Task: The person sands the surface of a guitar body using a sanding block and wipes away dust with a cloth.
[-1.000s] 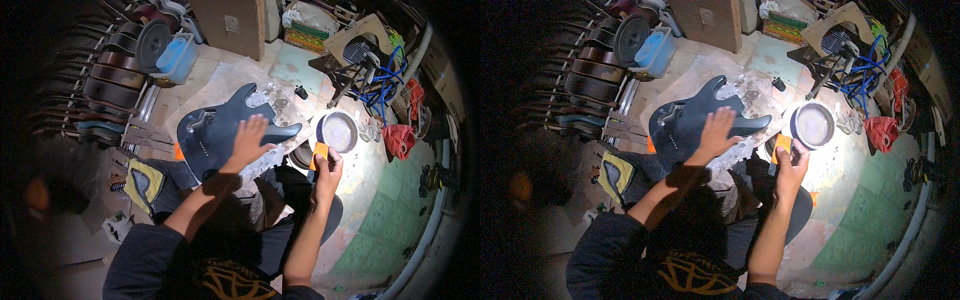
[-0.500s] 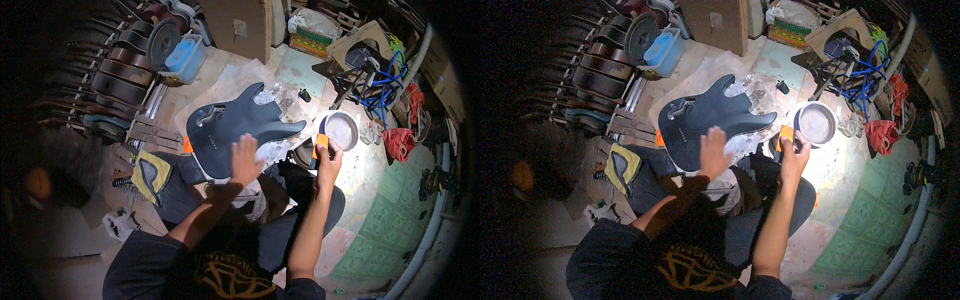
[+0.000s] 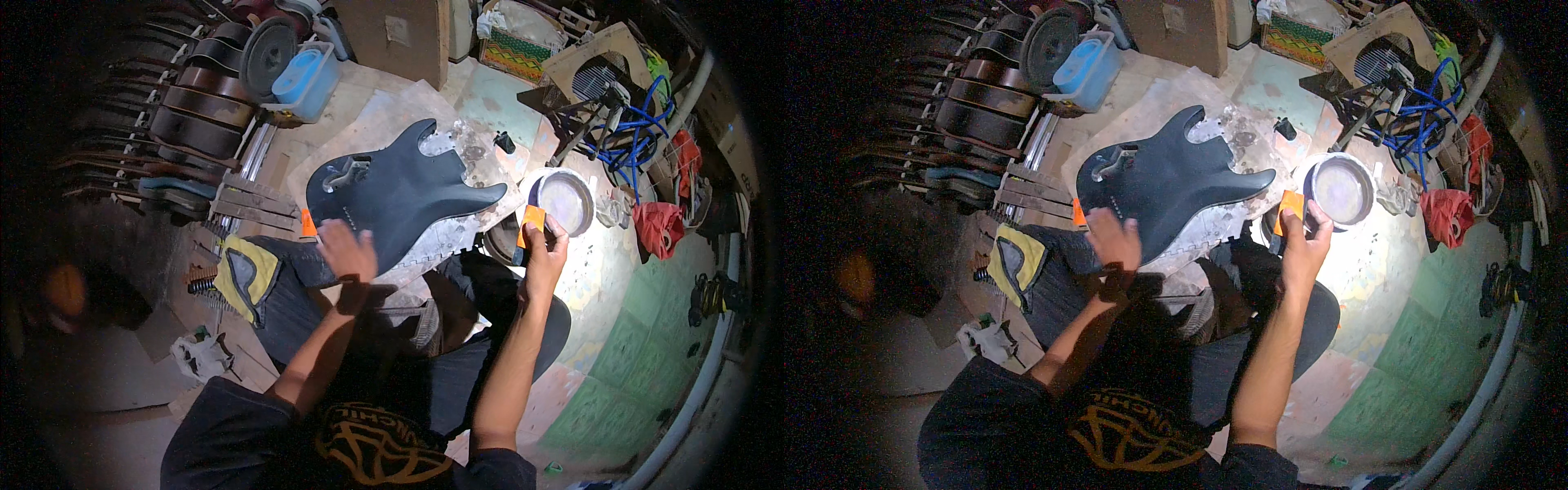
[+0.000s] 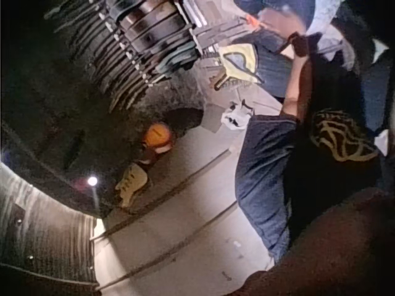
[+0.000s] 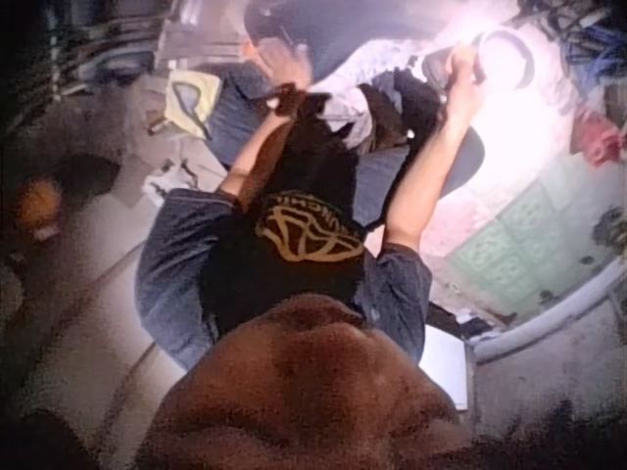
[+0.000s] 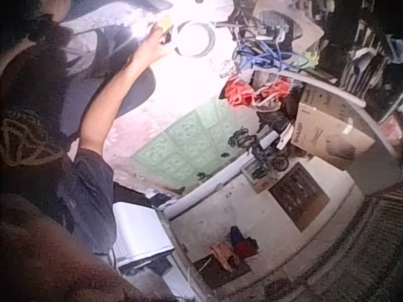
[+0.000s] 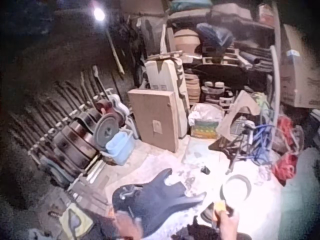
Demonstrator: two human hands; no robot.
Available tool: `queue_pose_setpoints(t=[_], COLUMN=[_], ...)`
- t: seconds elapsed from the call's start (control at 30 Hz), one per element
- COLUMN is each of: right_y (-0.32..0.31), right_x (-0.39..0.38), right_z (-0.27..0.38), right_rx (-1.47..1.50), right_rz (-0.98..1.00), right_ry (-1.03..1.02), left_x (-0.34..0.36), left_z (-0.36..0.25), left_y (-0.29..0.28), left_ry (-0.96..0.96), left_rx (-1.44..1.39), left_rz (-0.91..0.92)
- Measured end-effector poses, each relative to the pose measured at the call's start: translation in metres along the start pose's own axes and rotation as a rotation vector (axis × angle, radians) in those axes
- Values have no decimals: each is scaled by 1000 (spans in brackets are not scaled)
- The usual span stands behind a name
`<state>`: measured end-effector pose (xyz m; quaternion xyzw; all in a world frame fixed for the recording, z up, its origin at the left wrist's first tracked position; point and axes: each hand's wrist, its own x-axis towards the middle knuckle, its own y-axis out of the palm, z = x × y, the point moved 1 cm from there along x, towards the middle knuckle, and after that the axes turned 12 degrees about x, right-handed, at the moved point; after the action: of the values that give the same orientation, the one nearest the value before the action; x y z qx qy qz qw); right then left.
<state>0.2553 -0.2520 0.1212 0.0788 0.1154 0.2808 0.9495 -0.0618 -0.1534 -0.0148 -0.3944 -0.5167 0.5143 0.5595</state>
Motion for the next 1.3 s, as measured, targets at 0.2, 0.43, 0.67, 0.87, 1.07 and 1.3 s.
queue_pose_setpoints(t=[0.2, 0.43, 0.67, 0.87, 1.07, 1.3], right_y=[2, -8, 4, 2, 6, 22], right_x=[-3, 2, -5, -2, -3, -12], right_z=[6, 0, 7, 4, 8, 15], right_rx=[26, 29, 69, 48, 7, 86], right_rz=[1, -5, 11, 6, 22, 52], right_ry=[30, 12, 55, 48, 33, 101], left_x=[-59, -33, 104, 32, 61, 172], left_z=[-102, -65, 40, -60, -25, 55], left_y=[-34, -38, 19, -25, -12, 48], left_ry=[696, 602, -237, 404, 433, -314], left_rx=[-139, -166, -166, -192, -243, -208], left_rz=[-5, 67, 79, 21, -1, 157])
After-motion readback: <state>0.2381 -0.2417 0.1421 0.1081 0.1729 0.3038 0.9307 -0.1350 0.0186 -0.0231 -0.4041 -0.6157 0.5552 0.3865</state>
